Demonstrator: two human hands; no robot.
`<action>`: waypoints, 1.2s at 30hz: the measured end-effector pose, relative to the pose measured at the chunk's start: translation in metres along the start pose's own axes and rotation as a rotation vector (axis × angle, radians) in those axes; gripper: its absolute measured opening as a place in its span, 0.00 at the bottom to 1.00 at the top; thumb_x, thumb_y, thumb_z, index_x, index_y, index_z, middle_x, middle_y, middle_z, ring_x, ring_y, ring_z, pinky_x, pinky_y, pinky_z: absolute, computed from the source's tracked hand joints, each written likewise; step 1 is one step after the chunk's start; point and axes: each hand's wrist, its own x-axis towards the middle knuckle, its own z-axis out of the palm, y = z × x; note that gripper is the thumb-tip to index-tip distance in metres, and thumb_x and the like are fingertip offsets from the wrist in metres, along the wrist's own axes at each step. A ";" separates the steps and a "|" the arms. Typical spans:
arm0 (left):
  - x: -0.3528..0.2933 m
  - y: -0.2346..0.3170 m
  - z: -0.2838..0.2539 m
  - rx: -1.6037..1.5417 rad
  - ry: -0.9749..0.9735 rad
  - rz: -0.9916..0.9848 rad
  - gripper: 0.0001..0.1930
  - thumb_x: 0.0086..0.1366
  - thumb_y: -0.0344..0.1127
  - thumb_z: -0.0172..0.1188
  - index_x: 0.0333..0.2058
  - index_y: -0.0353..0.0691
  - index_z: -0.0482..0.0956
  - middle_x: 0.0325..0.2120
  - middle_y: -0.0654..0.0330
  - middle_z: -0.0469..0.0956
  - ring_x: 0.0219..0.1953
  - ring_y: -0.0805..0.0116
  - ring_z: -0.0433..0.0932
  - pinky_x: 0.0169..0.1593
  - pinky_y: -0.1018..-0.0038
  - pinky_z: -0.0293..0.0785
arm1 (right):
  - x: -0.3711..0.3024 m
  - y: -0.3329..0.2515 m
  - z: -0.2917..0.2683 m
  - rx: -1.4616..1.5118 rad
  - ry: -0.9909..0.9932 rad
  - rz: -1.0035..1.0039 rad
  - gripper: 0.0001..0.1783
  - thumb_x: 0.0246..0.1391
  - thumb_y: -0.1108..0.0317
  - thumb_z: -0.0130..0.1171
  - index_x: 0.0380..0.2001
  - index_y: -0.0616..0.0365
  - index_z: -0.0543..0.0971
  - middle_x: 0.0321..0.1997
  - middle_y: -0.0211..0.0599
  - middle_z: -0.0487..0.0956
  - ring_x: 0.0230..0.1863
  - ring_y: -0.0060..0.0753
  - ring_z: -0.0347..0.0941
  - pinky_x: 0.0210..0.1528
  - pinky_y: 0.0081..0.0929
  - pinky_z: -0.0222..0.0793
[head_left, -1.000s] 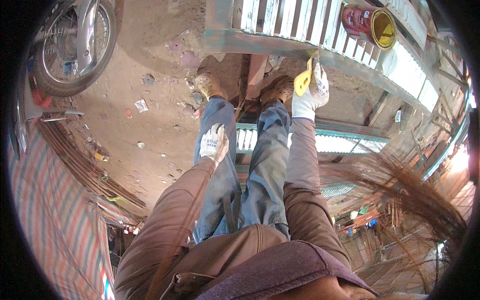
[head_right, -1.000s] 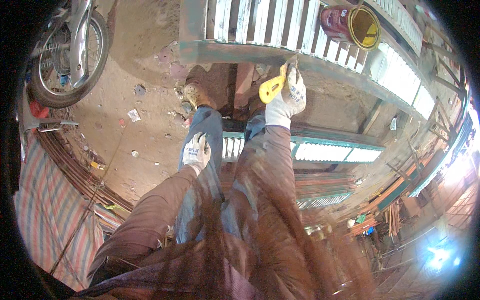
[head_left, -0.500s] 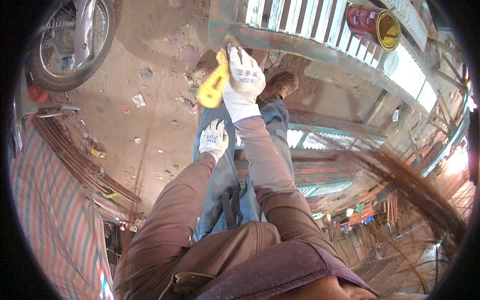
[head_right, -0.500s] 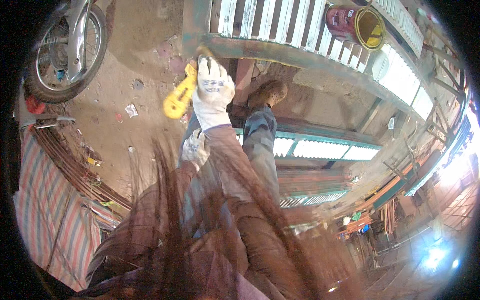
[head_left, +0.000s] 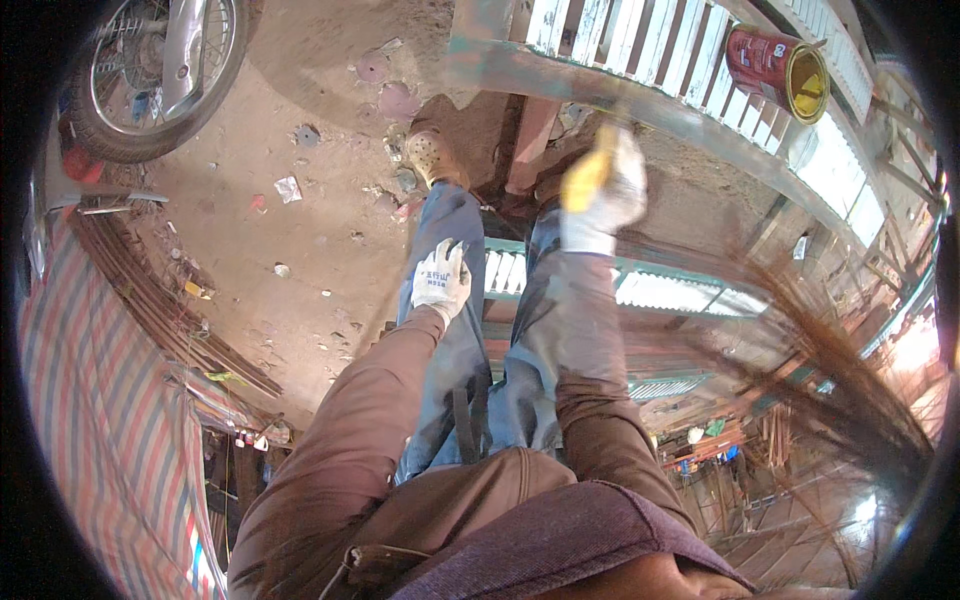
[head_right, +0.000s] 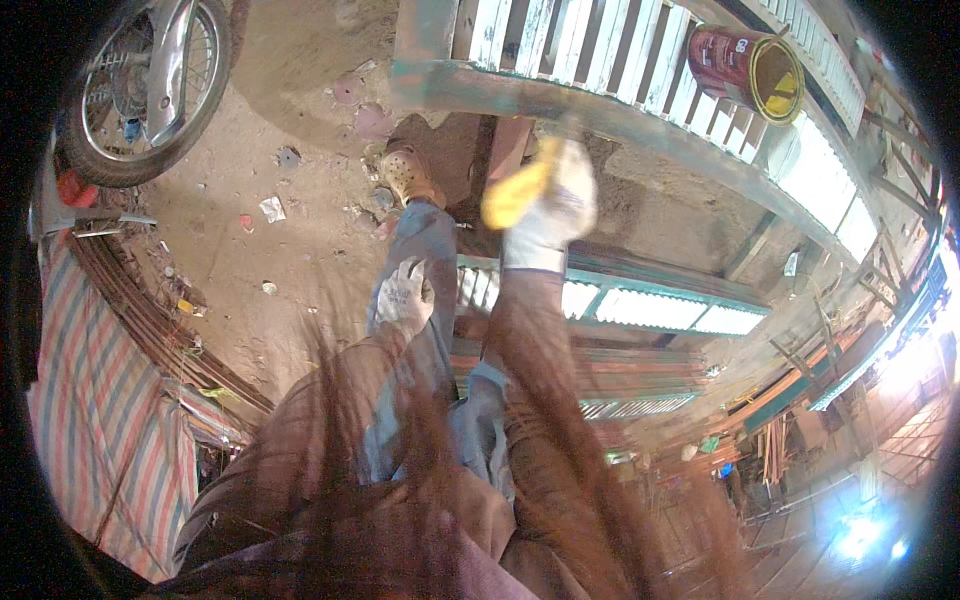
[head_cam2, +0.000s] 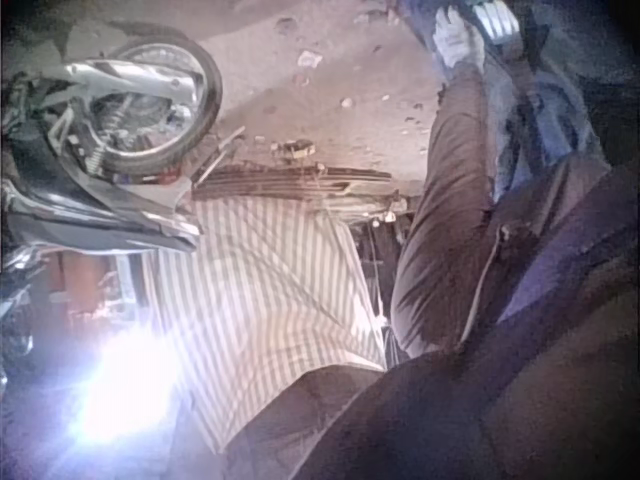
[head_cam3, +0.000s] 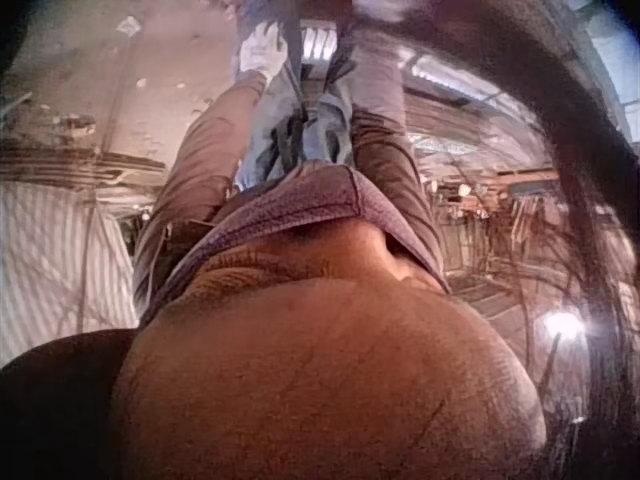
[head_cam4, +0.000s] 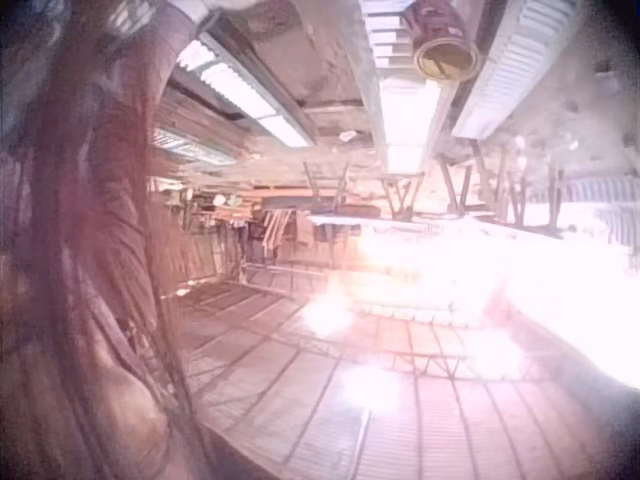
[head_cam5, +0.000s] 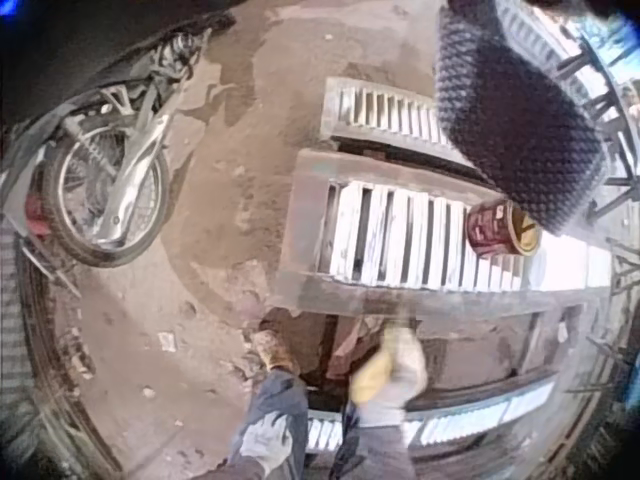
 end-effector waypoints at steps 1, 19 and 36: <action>0.000 0.000 0.000 0.008 0.006 0.004 0.20 0.56 0.37 0.55 0.48 0.43 0.74 0.52 0.54 0.71 0.45 0.53 0.75 0.47 0.58 0.72 | -0.014 0.008 0.014 -0.577 -0.182 -0.087 0.11 0.57 0.74 0.51 0.42 0.63 0.80 0.47 0.41 0.80 0.44 0.32 0.77 0.48 0.25 0.74; 0.002 -0.005 -0.005 -0.036 -0.106 -0.057 0.20 0.58 0.38 0.53 0.50 0.43 0.72 0.53 0.53 0.70 0.47 0.54 0.74 0.50 0.59 0.70 | 0.000 -0.006 0.023 -1.653 -0.671 -0.709 0.19 0.48 0.73 0.61 0.46 0.51 0.81 0.48 0.36 0.80 0.44 0.35 0.78 0.49 0.27 0.73; 0.005 -0.007 -0.010 -0.042 -0.050 -0.055 0.22 0.58 0.38 0.52 0.53 0.45 0.71 0.54 0.52 0.69 0.48 0.53 0.74 0.50 0.58 0.70 | -0.005 -0.025 -0.002 -1.569 -0.258 -0.580 0.13 0.54 0.70 0.58 0.43 0.61 0.80 0.45 0.42 0.81 0.45 0.41 0.78 0.50 0.30 0.72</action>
